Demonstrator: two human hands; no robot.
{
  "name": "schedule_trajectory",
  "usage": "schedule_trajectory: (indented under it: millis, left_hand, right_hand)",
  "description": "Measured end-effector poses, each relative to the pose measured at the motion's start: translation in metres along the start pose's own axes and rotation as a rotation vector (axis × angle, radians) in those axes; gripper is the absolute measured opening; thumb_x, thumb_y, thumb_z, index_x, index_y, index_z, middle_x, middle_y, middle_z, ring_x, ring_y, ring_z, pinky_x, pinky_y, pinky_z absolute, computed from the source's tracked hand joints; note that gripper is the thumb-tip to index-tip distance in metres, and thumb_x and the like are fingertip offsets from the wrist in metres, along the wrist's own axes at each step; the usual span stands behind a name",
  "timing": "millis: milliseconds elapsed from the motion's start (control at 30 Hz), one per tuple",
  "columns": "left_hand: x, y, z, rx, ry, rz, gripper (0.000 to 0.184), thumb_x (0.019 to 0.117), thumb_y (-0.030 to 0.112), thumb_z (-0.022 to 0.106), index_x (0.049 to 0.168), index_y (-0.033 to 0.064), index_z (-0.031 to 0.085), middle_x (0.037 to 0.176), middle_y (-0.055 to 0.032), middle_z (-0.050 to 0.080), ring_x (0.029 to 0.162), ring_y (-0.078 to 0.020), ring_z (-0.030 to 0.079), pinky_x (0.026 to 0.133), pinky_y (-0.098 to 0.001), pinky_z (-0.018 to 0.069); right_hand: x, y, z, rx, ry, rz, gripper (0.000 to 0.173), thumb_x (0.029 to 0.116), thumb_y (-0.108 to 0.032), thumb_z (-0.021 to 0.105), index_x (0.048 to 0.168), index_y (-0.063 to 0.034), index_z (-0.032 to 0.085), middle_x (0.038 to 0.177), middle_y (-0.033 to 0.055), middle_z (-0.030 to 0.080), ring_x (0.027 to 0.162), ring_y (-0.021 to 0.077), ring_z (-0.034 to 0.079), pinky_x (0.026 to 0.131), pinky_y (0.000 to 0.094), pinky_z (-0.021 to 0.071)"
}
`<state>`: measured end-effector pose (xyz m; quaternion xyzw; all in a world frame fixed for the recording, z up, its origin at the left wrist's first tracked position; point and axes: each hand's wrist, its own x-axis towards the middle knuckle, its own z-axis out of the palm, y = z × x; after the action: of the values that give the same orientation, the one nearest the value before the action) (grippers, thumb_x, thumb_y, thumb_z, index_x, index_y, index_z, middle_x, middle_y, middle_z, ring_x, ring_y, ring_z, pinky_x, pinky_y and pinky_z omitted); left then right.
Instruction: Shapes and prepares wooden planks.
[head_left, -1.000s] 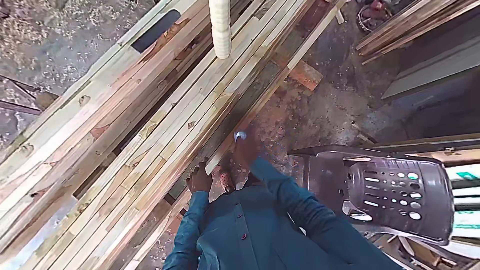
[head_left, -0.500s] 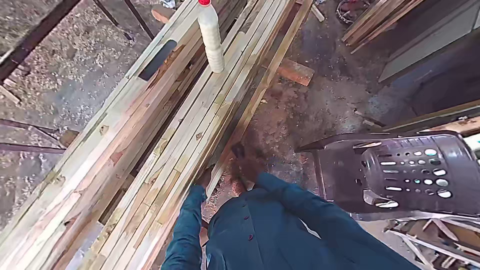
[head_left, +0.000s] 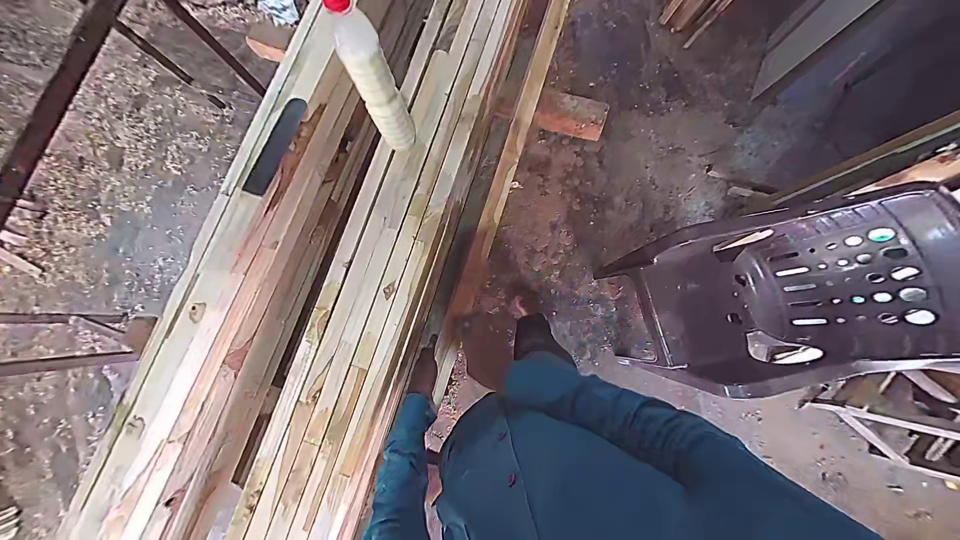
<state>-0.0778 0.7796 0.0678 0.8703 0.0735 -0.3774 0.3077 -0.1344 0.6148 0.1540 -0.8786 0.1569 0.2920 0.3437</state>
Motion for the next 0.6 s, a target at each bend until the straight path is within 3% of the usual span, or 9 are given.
schedule_trajectory:
  millis: [67,133,200,267,333,400,467,533,600]
  left_hand:
    - [-0.003,0.009,-0.002,0.142,0.050,0.041,0.063,0.1139,0.043,0.019,0.151,0.0018,0.048,0.147,-0.0250,0.055,0.138,-0.0380,0.052,0.115,-0.0589,0.0393]
    - [-0.012,0.006,0.005,0.342,0.183,0.052,0.069,0.1122,0.050,0.018,0.143,0.0036,0.058,0.134,-0.0251,0.065,0.126,-0.0425,0.062,0.106,-0.0641,0.0452]
    - [-0.019,0.002,0.013,0.461,0.249,0.005,0.074,0.1044,0.069,0.022,0.147,0.0206,0.059,0.130,-0.0196,0.069,0.119,-0.0436,0.066,0.099,-0.0686,0.0479]
    - [-0.018,0.012,0.011,0.472,0.210,-0.029,0.085,0.0902,0.086,0.037,0.153,0.0306,0.052,0.127,-0.0174,0.071,0.115,-0.0426,0.069,0.094,-0.0703,0.0507]
    - [-0.013,0.027,0.010,0.400,0.172,-0.028,0.096,0.0772,0.088,0.059,0.151,0.0271,0.052,0.128,-0.0154,0.071,0.117,-0.0389,0.068,0.096,-0.0690,0.0511]
    - [-0.001,0.038,0.011,0.360,0.124,-0.005,0.099,0.0754,0.078,0.073,0.153,0.0206,0.050,0.129,-0.0172,0.069,0.119,-0.0393,0.066,0.099,-0.0676,0.0499]
    - [0.010,0.046,0.020,0.390,0.122,-0.069,0.083,0.0832,0.064,0.075,0.149,0.0196,0.055,0.127,-0.0202,0.070,0.118,-0.0424,0.066,0.099,-0.0692,0.0488]
    - [0.006,0.054,0.030,0.458,0.177,-0.140,0.063,0.0891,0.059,0.071,0.142,0.0250,0.063,0.121,-0.0174,0.073,0.113,-0.0416,0.069,0.094,-0.0713,0.0499]
    - [-0.001,0.063,0.036,0.522,0.216,-0.191,0.054,0.0913,0.057,0.069,0.135,0.0256,0.068,0.117,-0.0160,0.075,0.111,-0.0411,0.070,0.091,-0.0720,0.0501]
  right_hand:
    - [0.002,0.021,-0.015,0.055,-0.001,-0.076,0.050,0.0991,-0.015,0.057,0.147,-0.0017,0.050,0.148,0.0318,0.045,0.129,0.0498,0.052,0.101,0.0626,0.0494]
    - [0.008,0.058,-0.060,0.281,0.072,-0.096,0.037,0.1064,-0.021,0.049,0.136,-0.0019,0.060,0.121,0.0240,0.067,0.110,0.0374,0.066,0.096,0.0552,0.0525]
    - [0.017,0.102,-0.109,0.654,0.175,-0.041,0.041,0.1100,-0.023,0.044,0.143,-0.0008,0.053,0.101,0.0185,0.070,0.082,0.0266,0.070,0.077,0.0441,0.0592]
    - [0.032,0.135,-0.158,0.980,0.245,-0.010,0.047,0.1110,-0.023,0.040,0.157,-0.0153,0.034,0.100,0.0151,0.072,0.073,0.0223,0.070,0.065,0.0385,0.0601]
    - [0.055,0.158,-0.205,1.025,0.313,0.056,0.053,0.1126,-0.025,0.038,0.162,-0.0278,0.019,0.103,0.0120,0.072,0.066,0.0184,0.066,0.056,0.0338,0.0544]
    - [0.088,0.180,-0.242,0.844,0.404,0.072,0.053,0.1115,-0.027,0.044,0.160,-0.0192,0.023,0.102,0.0093,0.072,0.063,0.0151,0.062,0.054,0.0306,0.0514]
    - [0.121,0.190,-0.277,0.523,0.481,0.064,0.047,0.1077,-0.022,0.051,0.149,-0.0012,0.041,0.105,0.0157,0.073,0.081,0.0256,0.071,0.075,0.0441,0.0585]
    - [0.145,0.186,-0.307,0.317,0.465,0.134,0.041,0.1060,-0.020,0.053,0.141,0.0015,0.050,0.114,0.0230,0.069,0.103,0.0368,0.070,0.092,0.0561,0.0553]
    - [0.160,0.187,-0.323,0.184,0.495,0.149,0.041,0.1048,-0.020,0.052,0.139,0.0017,0.049,0.118,0.0271,0.065,0.110,0.0432,0.067,0.092,0.0614,0.0540]
